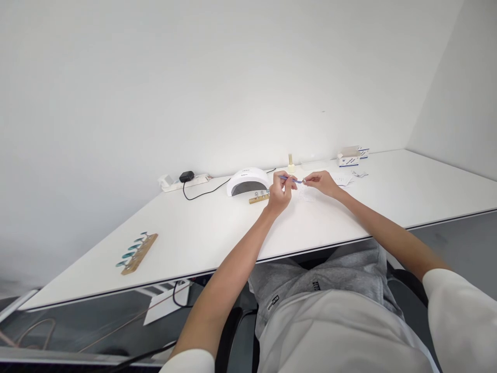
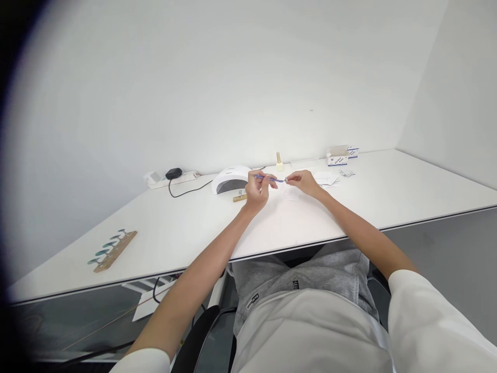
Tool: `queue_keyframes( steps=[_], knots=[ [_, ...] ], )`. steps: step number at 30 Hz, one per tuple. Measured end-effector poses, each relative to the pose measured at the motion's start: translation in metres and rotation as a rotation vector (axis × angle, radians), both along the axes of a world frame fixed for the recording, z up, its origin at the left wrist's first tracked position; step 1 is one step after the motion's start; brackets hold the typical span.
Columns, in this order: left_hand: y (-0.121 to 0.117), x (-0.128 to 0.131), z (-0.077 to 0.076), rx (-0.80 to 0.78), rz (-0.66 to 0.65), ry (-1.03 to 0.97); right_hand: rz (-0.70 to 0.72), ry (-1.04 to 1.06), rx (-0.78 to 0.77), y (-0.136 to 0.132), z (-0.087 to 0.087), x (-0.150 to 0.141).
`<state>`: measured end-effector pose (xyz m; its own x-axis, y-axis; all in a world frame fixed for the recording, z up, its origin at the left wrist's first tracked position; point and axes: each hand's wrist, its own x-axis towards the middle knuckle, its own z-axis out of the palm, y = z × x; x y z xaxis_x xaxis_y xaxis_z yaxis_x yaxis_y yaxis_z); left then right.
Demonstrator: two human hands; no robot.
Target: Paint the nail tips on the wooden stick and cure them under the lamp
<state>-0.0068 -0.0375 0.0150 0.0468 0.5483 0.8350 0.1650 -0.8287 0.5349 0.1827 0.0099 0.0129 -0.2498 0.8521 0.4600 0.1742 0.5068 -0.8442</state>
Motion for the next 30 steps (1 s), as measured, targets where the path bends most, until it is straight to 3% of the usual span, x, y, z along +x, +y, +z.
queue_keyframes(
  steps=[14,30],
  knots=[
    [-0.0043,0.0027,-0.0007,0.018,-0.022,0.038,0.001,-0.05,0.005,-0.0004,-0.0014,-0.0026],
    [-0.0033,0.0042,0.0012,0.038,-0.018,0.04,0.073,0.024,-0.11,-0.0023,0.0032,0.0]
  ],
)
